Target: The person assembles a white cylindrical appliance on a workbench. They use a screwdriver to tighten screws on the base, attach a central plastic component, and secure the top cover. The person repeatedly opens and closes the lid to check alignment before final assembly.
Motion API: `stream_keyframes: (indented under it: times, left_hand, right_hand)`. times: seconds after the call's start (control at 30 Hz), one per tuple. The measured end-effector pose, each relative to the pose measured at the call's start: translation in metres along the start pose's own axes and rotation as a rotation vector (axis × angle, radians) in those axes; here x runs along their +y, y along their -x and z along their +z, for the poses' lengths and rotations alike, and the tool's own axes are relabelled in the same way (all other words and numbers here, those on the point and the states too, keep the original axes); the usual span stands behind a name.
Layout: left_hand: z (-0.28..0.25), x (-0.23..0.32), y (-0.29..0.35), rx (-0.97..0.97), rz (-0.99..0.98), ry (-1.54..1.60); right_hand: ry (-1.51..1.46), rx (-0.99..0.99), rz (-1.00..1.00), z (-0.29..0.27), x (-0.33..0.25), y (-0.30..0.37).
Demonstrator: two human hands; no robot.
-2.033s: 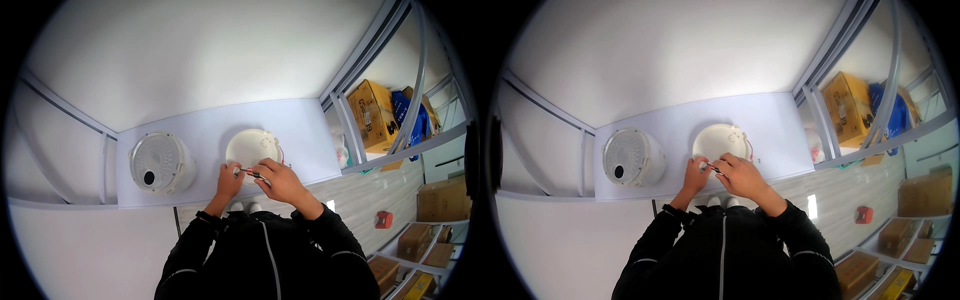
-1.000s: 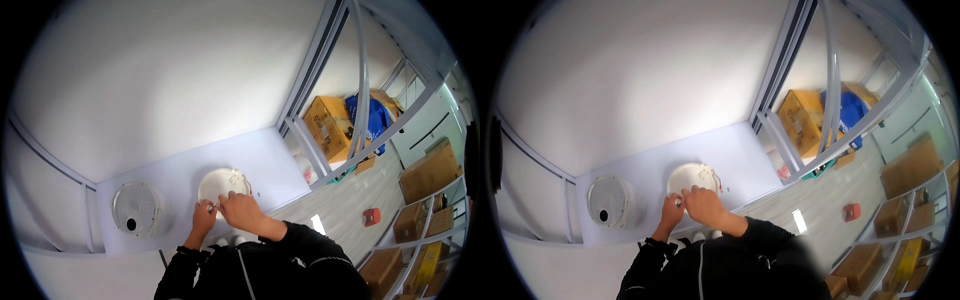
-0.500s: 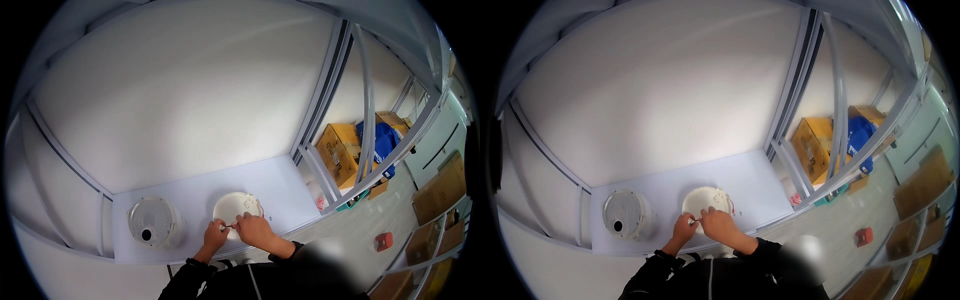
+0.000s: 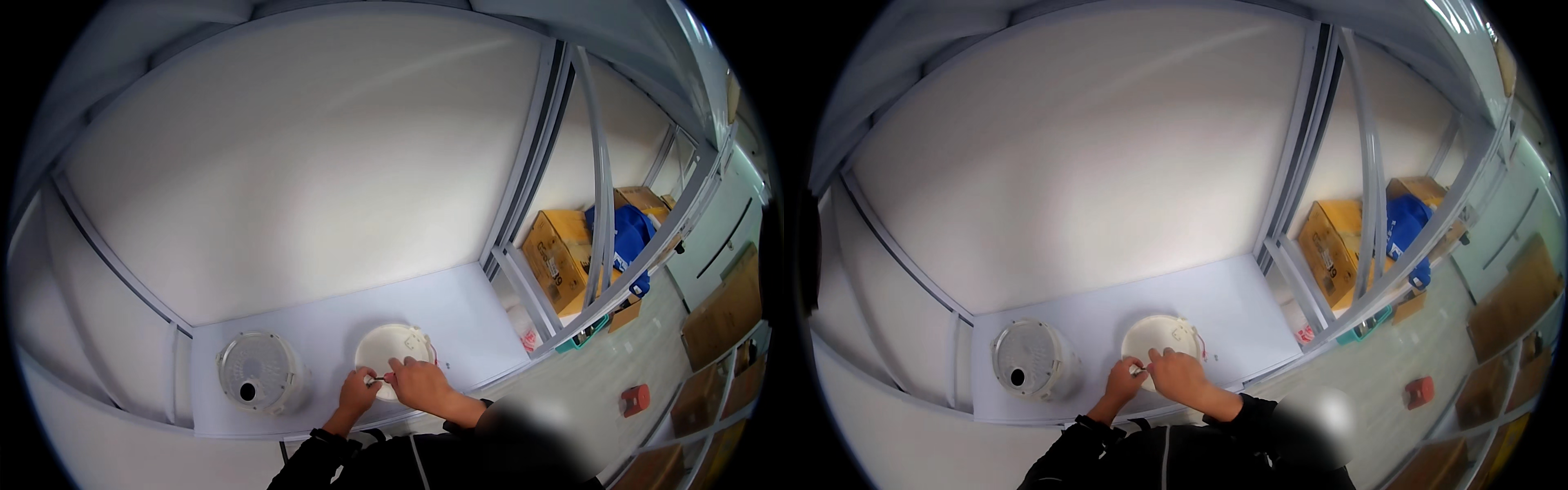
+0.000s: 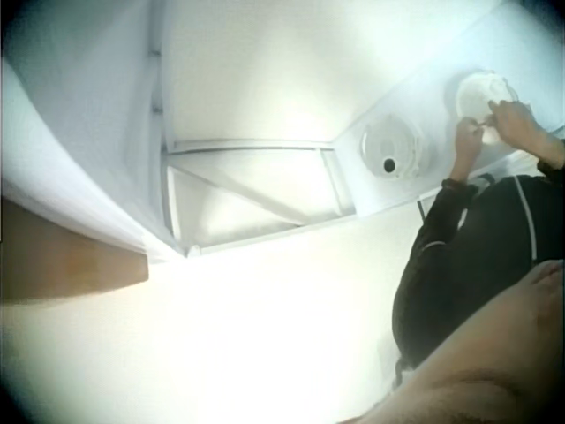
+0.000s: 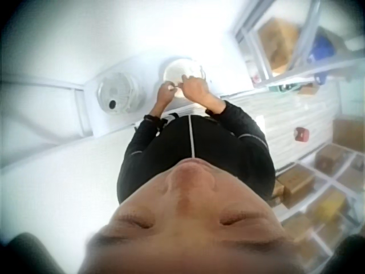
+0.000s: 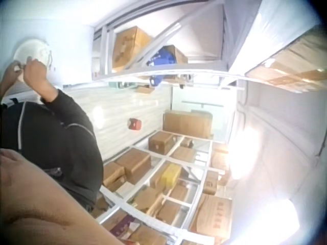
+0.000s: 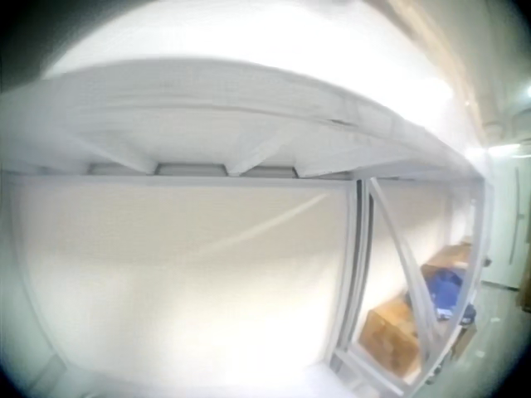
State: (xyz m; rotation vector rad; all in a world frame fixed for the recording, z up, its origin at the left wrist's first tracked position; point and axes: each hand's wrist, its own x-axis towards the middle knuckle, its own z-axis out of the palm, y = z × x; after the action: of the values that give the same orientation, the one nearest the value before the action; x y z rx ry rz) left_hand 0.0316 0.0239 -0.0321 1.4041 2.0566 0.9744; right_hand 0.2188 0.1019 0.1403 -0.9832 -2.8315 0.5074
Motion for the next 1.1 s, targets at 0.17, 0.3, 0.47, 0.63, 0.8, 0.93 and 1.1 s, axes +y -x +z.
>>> stream_keyframes:
  times: [0.17, 0.3, 0.47, 0.63, 0.8, 0.93, 1.1]
  left_hand:
    - [-0.002, 0.006, -0.003, 0.01, 0.0, -0.007]
    - [-0.014, 0.011, -0.003, -0.006, -0.033, -0.065]
    - [-0.015, 0.01, -0.001, 0.081, 0.034, -0.045]
    - [-0.012, 0.012, 0.002, 0.125, 0.062, -0.08]
    - [-0.011, 0.005, 0.004, 0.224, 0.146, -0.173]
    - [-0.015, 0.011, 0.002, 0.225, 0.139, -0.258]
    - [-0.017, 0.015, -0.003, 0.248, 0.176, -0.321]
  right_hand:
    - [-0.119, 0.45, -0.495, 0.012, 0.018, -0.016]
    - [0.035, 0.219, -0.019, -0.017, -0.011, -0.006]
    - [0.049, 0.104, -0.059, 0.004, 0.006, -0.009]
    - [-0.111, 0.381, -0.62, 0.006, 0.01, -0.02]
    - [0.083, 0.26, -0.185, -0.01, -0.027, -0.004]
    - [0.103, 0.13, -0.087, 0.007, -0.02, -0.017]
    - [-0.017, 0.328, -0.427, 0.011, -0.012, -0.021]
